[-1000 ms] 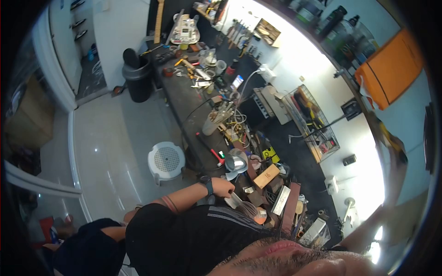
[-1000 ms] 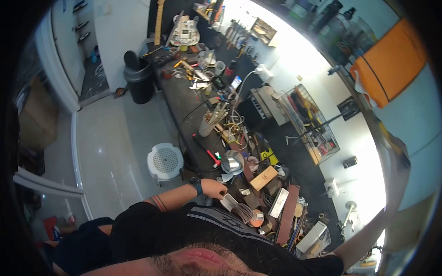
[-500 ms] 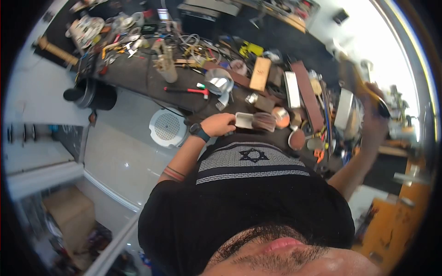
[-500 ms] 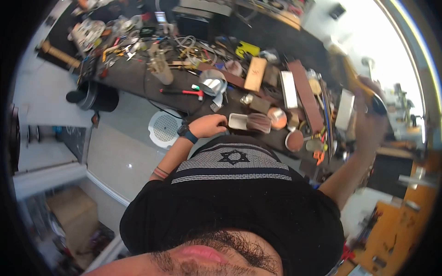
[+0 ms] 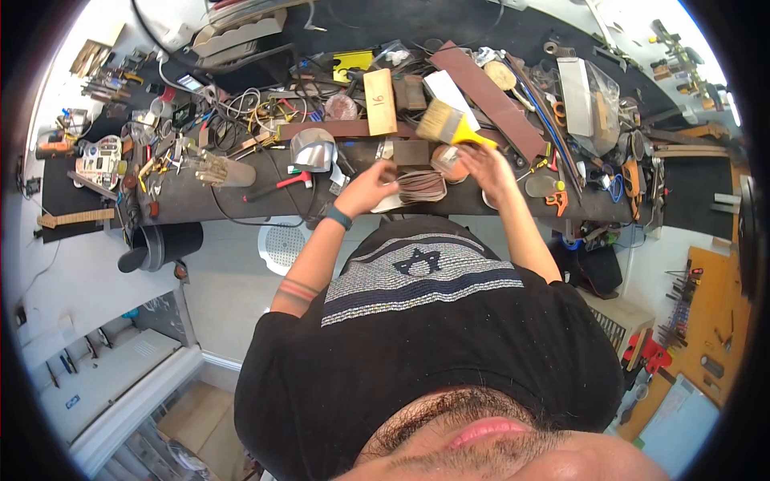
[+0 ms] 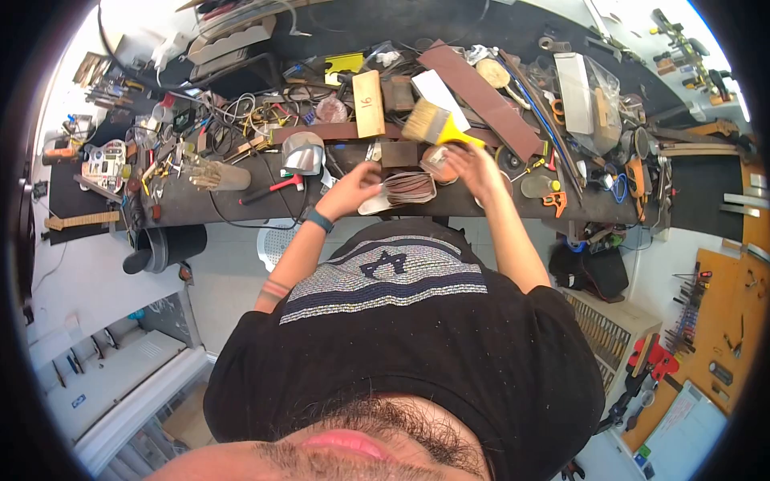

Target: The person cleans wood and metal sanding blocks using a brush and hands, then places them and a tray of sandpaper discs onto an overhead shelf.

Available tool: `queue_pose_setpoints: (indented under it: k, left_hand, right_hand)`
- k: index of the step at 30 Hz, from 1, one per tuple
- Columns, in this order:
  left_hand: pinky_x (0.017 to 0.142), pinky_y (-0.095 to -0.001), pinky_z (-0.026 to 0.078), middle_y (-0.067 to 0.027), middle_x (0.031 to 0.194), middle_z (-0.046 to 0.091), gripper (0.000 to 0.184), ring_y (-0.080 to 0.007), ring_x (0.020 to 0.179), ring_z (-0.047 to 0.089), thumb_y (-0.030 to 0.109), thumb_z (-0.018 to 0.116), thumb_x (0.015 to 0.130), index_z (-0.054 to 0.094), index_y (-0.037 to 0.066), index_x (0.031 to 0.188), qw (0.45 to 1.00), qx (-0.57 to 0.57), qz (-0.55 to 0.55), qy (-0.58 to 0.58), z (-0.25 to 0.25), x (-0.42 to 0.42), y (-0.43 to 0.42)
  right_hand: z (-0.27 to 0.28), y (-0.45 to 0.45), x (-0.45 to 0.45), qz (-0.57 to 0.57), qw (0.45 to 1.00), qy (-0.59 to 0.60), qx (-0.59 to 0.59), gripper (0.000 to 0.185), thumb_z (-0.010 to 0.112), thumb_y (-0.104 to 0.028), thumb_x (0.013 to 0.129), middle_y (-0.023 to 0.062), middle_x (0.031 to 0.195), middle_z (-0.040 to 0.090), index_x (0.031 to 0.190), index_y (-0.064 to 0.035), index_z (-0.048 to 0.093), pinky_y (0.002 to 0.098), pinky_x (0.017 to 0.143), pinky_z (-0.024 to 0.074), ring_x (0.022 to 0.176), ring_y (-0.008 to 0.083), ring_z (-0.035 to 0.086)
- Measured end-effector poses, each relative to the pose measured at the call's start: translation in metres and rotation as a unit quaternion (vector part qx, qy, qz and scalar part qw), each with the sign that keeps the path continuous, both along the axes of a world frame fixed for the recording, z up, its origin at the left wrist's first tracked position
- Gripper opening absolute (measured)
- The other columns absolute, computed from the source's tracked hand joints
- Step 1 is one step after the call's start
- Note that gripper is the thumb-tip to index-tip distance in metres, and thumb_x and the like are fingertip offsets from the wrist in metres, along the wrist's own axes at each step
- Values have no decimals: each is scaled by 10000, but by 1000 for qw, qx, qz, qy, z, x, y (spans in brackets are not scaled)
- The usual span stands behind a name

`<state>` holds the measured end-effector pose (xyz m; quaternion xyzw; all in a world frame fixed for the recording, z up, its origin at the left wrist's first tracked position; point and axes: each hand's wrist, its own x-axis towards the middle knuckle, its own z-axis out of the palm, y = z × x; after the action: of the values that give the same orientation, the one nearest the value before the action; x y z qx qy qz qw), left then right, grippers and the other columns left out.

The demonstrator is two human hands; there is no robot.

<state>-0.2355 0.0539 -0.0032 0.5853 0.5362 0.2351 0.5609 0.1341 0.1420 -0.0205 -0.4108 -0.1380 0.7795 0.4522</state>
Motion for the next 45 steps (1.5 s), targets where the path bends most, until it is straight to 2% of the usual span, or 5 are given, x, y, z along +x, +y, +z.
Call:
queue_pose_setpoints:
  k: [8, 14, 31, 36, 45]
  left_hand:
    - [883, -351, 600, -181, 1468, 678, 698, -186, 1034, 705, 236, 738, 1071, 429, 20, 1659, 968, -162, 167, -93, -9, 81, 80]
    - [971, -352, 585, -141, 1308, 760, 446, -213, 1120, 725, 184, 722, 1061, 640, -17, 1451, 984, 6, 177, 16, -23, 94, 73]
    - [1009, -410, 578, -140, 1185, 766, 296, -265, 1135, 727, 159, 728, 1018, 727, 19, 1278, 984, 179, 7, -7, 9, 150, 112]
    - [1050, -422, 569, -158, 1414, 670, 596, -264, 1254, 682, 408, 661, 1112, 505, 71, 1578, 964, 19, 153, -218, 44, 130, 108]
    - [1151, -393, 535, -68, 1504, 677, 749, -222, 1371, 658, 704, 365, 1161, 512, 156, 1649, 807, -69, 237, -537, 120, 140, 95]
  right_hand:
    - [-13, 18, 30, 135, 912, -366, 126, 312, 573, -190, 1133, 135, 1050, 774, 1374, 2, 621, 322, 719, 610, 844, 220, 781]
    - [-1, 102, -11, 192, 523, -737, 382, 992, 848, -445, 878, 190, 1390, 645, 1679, -54, 411, 564, 1080, 548, 1282, 411, 650]
    - [-27, 144, -53, 184, 571, -706, 376, 893, 834, -419, 878, 319, 1522, 589, 1543, 61, 481, 553, 1143, 519, 1372, 492, 611]
    - [4, 142, -38, 112, 858, -401, 301, 595, 606, -232, 1093, 246, 1476, 650, 1611, 31, 476, 423, 1142, 493, 1324, 332, 652]
    - [165, 35, -102, 182, 558, -502, 635, 633, 483, -328, 1137, 290, 1797, 290, 1679, -4, 450, 544, 1359, 224, 1670, 481, 270]
